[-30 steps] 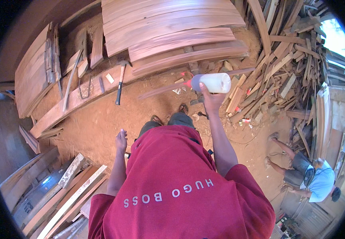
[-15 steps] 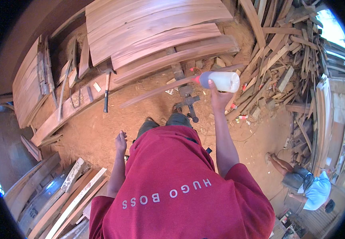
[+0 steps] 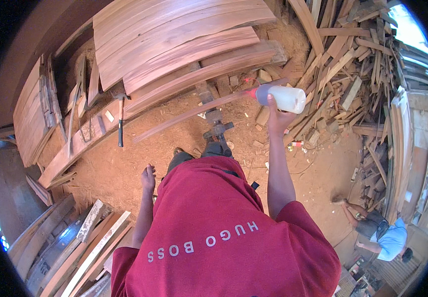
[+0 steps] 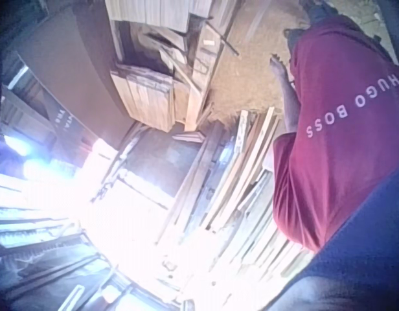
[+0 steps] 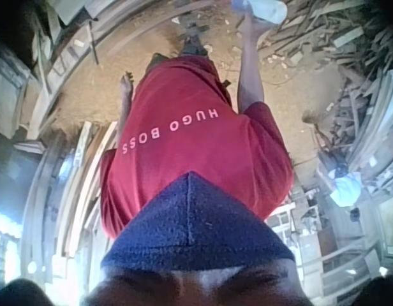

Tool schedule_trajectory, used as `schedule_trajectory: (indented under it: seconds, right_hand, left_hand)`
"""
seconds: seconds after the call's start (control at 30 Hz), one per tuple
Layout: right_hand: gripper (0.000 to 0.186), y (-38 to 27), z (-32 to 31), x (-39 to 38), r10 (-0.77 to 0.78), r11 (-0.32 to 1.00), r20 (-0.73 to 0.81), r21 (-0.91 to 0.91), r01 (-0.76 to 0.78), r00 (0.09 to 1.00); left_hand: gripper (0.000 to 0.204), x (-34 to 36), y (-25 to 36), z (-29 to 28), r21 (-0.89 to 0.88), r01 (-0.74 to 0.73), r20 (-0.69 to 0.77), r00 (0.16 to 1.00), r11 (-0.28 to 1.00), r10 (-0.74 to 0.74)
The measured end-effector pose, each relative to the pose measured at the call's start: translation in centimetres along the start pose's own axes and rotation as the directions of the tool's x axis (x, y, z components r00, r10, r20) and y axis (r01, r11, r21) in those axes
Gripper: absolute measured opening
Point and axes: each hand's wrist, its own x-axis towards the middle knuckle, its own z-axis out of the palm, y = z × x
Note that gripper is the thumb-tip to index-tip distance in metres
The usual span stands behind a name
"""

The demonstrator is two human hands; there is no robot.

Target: The person organizes wooden planks on a workbench, applies glue to the edges from a bottle, aligns them into a panel, and secures the joints by hammering.

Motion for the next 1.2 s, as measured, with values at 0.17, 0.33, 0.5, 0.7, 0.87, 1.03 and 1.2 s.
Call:
schedule_trajectory:
  seconds: [0.17, 0.33, 0.5, 0.7, 0.87, 1.03, 1.2]
  right_hand:
    - [0.067, 0.8, -1.4, 2.0, -0.008, 0.999, -0.036, -0.043, 0.006, 0.999]
    - [0.069, 1.9, -3.1, 4.3, -0.017, 0.998, -0.062, -0.068, 0.013, 0.998]
    - [0.07, 1.0, -2.9, 5.8, -0.092, 0.996, -0.182, -0.016, 0.09, 0.979]
    - [0.073, 2.9, -5.2, 7.9, -0.019, 0.992, -0.148, -0.129, 0.0, 0.989]
    - [0.075, 3.1, -5.7, 9.0, -0.063, 0.996, -0.199, -0.069, 0.05, 0.978]
    - [0.073, 4.0, -5.9, 9.8, -0.081, 0.997, -0.3, -0.019, 0.079, 0.951]
    - [0.072, 5.5, -6.0, 10.5, 0.054, 0.986, -0.41, 0.165, 0.016, 0.911]
  left_hand:
    - [0.059, 0.2, 0.4, 0.2, 0.037, 0.014, 0.001, 1.0, 0.999, -0.014]
    - [0.06, 0.3, 1.7, 0.9, 0.034, -0.004, 0.001, 1.0, 0.999, 0.004]
    - [0.06, 0.3, 2.7, 0.8, 0.061, -0.029, 0.012, 1.0, 0.998, 0.029]
    - [0.061, 0.0, 4.6, 1.3, 0.084, -0.019, 0.007, 1.0, 0.996, 0.018]
    - [0.062, -0.2, 4.9, 1.7, 0.103, -0.011, 0.006, 1.0, 0.995, 0.011]
    - [0.061, 0.0, 4.6, 1.9, 0.089, -0.026, 0.012, 1.0, 0.996, 0.025]
    - [0.053, -1.0, 4.8, 1.5, 0.103, -0.132, -0.114, 0.983, 0.986, 0.144]
